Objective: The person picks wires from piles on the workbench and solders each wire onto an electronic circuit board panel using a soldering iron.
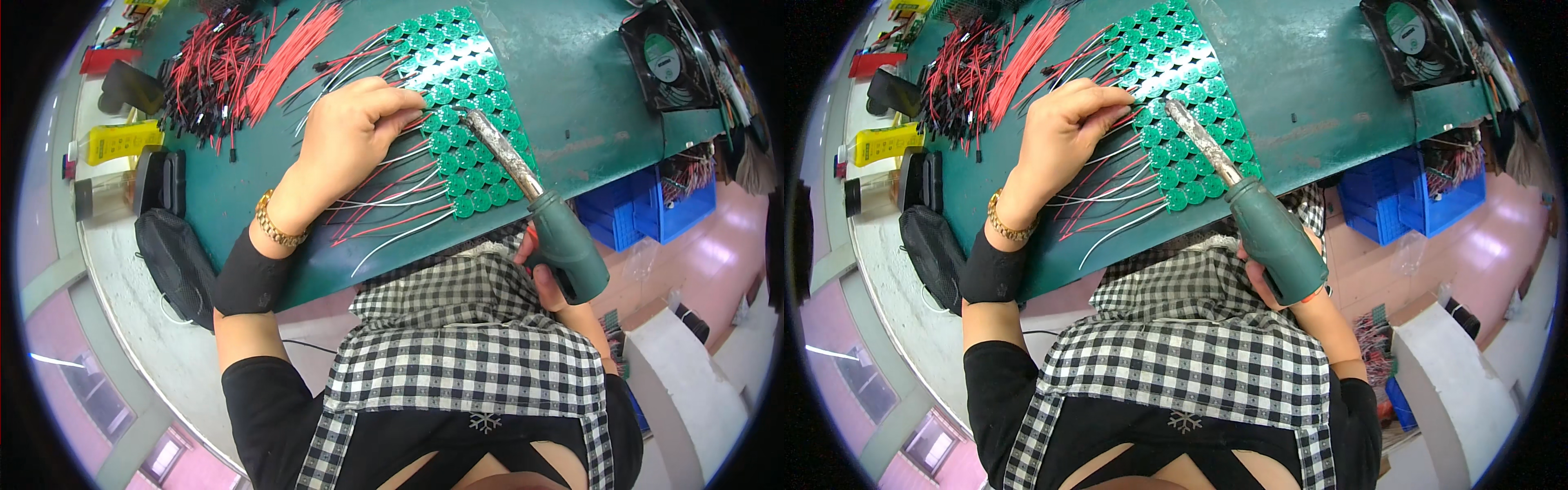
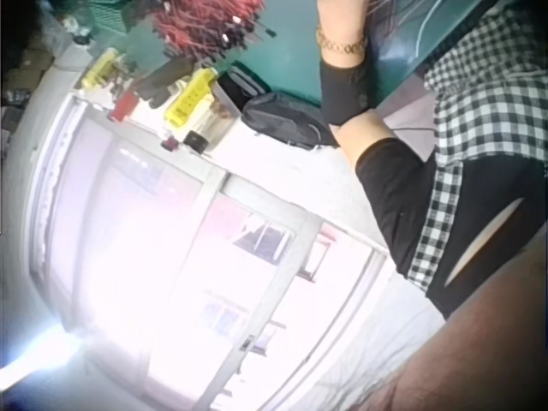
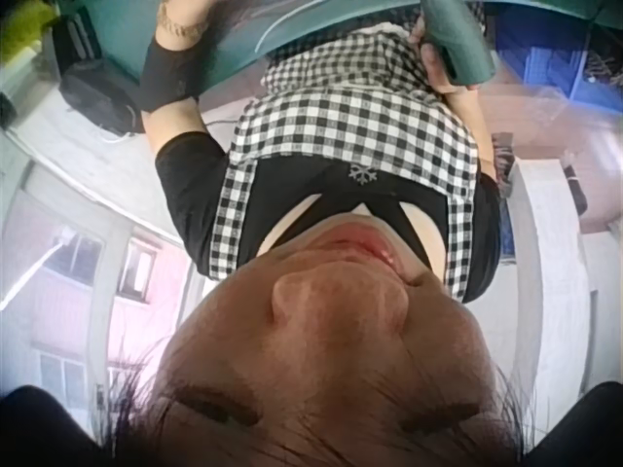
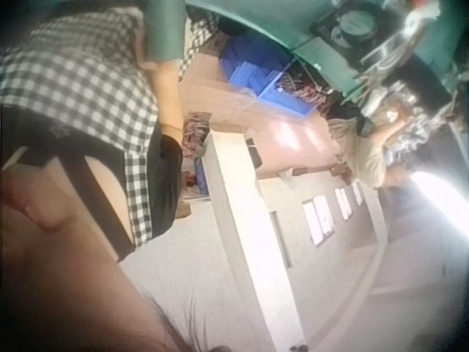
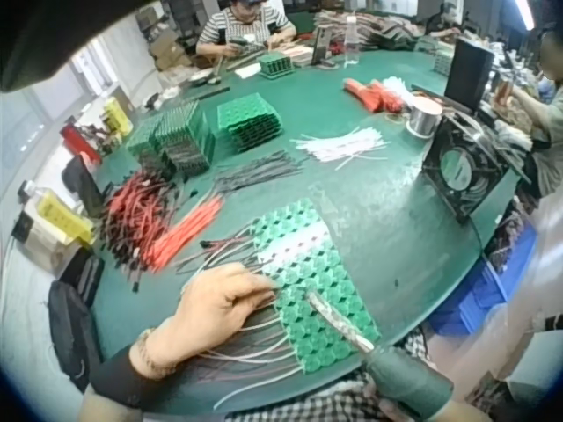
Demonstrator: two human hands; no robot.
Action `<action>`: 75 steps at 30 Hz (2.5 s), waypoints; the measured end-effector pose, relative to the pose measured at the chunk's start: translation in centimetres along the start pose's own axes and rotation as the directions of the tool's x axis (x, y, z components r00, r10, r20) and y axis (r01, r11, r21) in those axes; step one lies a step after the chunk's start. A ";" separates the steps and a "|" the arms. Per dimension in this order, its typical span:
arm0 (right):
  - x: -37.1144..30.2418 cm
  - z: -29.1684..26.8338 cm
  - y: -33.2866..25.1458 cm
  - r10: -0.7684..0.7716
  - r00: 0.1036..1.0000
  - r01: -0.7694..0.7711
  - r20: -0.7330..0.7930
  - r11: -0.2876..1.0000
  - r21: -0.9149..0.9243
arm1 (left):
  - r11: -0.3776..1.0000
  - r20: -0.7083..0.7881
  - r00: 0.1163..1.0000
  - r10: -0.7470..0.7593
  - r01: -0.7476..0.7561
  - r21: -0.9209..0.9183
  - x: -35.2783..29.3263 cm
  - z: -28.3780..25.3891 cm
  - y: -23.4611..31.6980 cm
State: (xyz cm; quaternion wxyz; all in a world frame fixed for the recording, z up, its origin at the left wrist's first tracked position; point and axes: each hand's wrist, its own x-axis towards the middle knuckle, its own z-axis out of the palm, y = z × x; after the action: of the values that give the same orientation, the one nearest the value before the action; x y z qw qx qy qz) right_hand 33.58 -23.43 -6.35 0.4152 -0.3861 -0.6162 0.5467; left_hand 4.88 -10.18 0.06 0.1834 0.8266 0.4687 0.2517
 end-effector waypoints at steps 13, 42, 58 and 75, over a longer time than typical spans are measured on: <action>-0.3 0.8 0.1 0.039 0.999 -0.038 -0.014 0.998 0.059 | 0.922 0.103 0.954 -0.281 0.298 -0.249 -0.3 1.0 0.2; 0.1 1.7 -1.0 0.232 0.972 -0.225 -0.036 0.964 0.145 | 0.892 0.162 0.924 -0.346 0.378 -0.247 -0.7 1.2 0.1; -0.2 2.6 -1.3 0.222 0.959 -0.160 -0.175 0.936 0.313 | 0.887 0.203 0.909 -0.364 0.405 -0.223 -1.1 0.5 -0.4; -0.6 0.8 -1.3 0.087 0.993 -0.055 -0.081 0.939 0.341 | 0.874 0.231 0.889 -0.395 0.441 -0.205 0.4 -0.3 1.3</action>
State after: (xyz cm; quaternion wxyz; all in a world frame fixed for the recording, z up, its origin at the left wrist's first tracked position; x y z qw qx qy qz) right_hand 33.02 -24.42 -5.16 0.4841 -0.3568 -0.4786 0.6398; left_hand 5.81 -10.44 1.08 0.3789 0.6945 0.5823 0.1871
